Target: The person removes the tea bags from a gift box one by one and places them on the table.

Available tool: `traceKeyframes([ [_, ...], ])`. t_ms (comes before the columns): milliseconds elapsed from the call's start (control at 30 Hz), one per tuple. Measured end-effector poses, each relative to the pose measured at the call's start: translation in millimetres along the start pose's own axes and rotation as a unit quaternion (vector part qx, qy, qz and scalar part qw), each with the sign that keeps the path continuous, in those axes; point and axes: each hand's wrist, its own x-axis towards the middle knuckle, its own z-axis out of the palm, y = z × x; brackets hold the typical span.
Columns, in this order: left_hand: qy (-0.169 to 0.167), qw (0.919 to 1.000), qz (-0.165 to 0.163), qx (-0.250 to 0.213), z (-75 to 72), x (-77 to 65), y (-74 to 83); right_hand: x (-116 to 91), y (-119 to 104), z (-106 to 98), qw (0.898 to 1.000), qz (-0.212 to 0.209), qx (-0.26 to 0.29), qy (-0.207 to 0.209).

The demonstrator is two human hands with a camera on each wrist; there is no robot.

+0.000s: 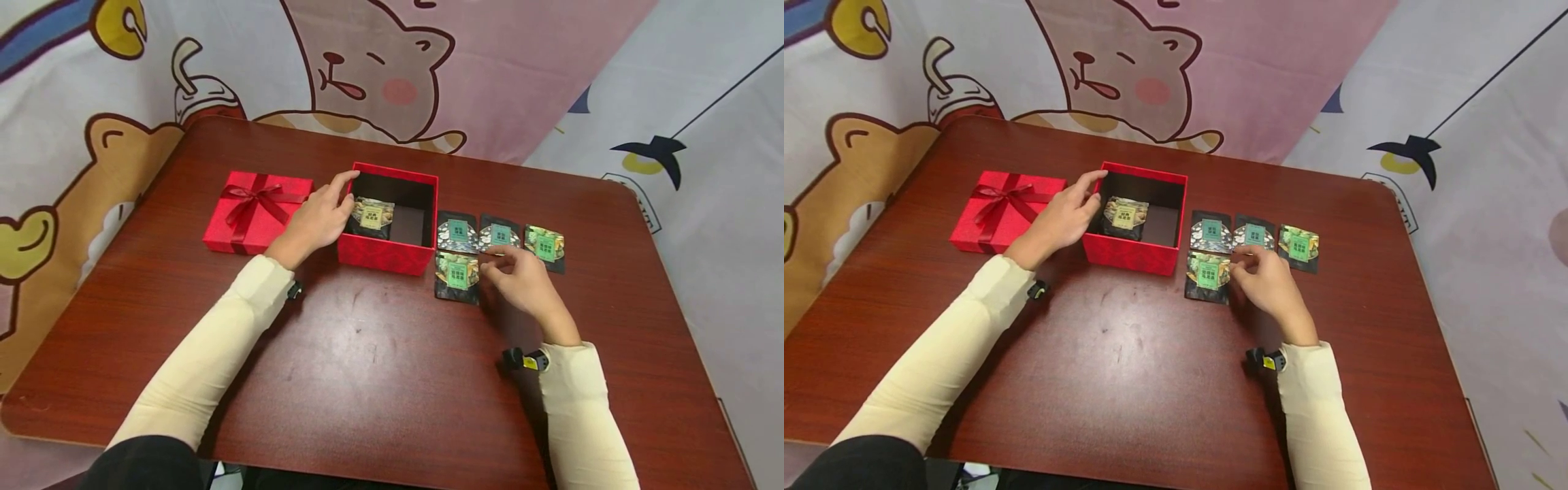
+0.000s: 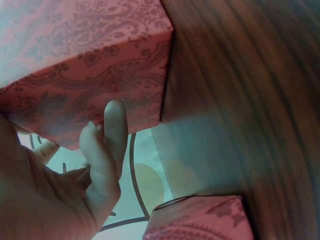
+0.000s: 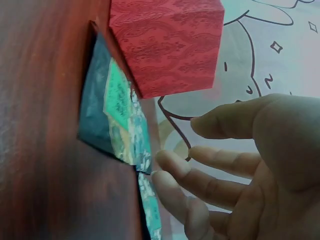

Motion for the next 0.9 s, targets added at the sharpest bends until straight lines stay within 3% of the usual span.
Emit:
traceKeyframes([
  [300,0.002,1.0,0.0,0.002,-0.3,0.2,-1.2,5.6,-12.1,-3.3,0.997,-0.037,0.007,0.069],
  [900,0.002,1.0,0.0,0.004,-0.2,-0.1,-0.6,20.0,-45.3,-1.7,0.993,-0.069,0.021,0.096],
])
